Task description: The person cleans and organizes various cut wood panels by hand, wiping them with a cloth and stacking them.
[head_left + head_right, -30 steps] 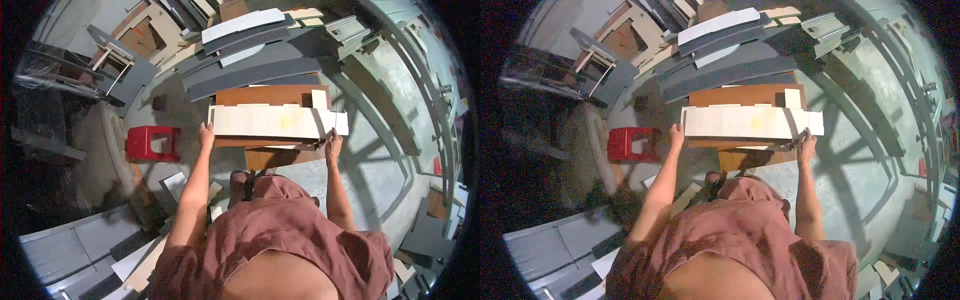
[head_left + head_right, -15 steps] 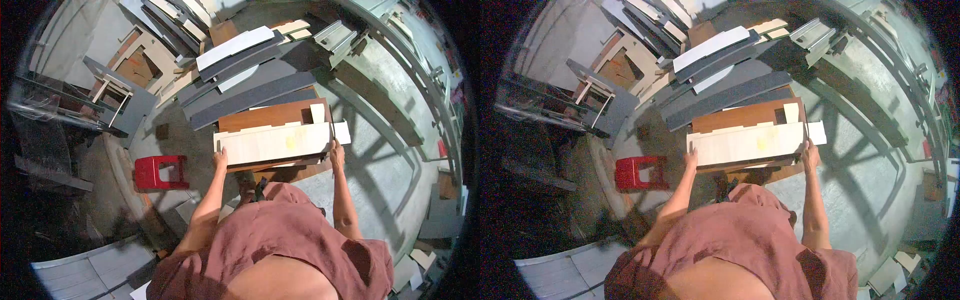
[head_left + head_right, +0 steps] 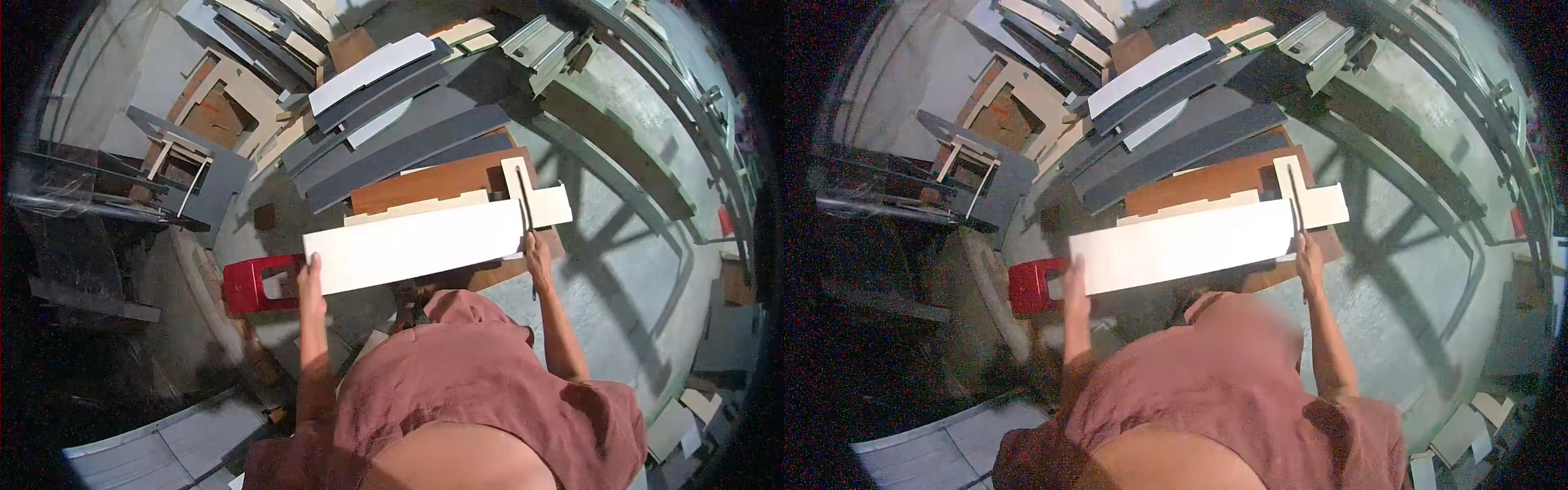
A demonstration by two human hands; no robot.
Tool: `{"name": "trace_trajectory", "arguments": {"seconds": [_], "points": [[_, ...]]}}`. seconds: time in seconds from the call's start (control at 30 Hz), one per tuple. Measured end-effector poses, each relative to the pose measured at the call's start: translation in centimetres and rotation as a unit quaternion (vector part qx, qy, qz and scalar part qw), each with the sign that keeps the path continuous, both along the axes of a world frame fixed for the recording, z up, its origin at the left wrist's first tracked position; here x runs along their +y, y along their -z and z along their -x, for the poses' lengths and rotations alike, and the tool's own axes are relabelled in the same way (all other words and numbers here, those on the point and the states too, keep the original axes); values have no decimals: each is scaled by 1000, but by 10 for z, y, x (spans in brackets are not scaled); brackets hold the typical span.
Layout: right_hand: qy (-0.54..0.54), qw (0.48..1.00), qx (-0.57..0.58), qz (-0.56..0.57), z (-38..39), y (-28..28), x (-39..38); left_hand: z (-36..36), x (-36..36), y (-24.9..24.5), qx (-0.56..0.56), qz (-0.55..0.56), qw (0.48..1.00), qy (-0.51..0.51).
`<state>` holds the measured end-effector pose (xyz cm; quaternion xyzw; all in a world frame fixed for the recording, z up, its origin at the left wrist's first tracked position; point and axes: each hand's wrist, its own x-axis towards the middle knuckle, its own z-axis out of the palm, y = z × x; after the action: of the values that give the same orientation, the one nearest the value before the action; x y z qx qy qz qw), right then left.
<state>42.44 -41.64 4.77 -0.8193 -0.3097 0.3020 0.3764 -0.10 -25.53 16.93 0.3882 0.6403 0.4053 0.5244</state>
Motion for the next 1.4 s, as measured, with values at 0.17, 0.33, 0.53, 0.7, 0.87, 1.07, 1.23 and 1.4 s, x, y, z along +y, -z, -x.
{"name": "trace_trajectory", "arguments": {"seconds": [0.17, 0.33, 0.53, 0.7, 0.87, 1.07, 1.23, 1.4], "points": [[-15, 995, 94, -10, 27, -12, 37, -18, -12, -106, 38, -166, 985, 34], [-69, 995, 58, -42, 32, -36, 46, -43, -27, -170, 217, -316, 918, 101], [-233, 957, -34, -172, 71, -239, 22, -72, -46, -208, 287, -377, 866, 157], [-372, 879, -163, -250, 84, -294, -1, -85, -53, -217, 342, -404, 812, 245], [-326, 914, -152, -188, 89, -246, 0, -88, -60, -222, 372, -401, 799, 250], [-200, 965, -168, -33, 55, -108, 10, -79, -62, -215, 337, -395, 826, 219], [-188, 956, -220, 55, 14, -7, 1, -61, -69, -208, 318, -357, 858, 187], [-61, 990, -126, -19, 54, -15, 4, -14, -66, -185, 239, -295, 899, 217]]}}
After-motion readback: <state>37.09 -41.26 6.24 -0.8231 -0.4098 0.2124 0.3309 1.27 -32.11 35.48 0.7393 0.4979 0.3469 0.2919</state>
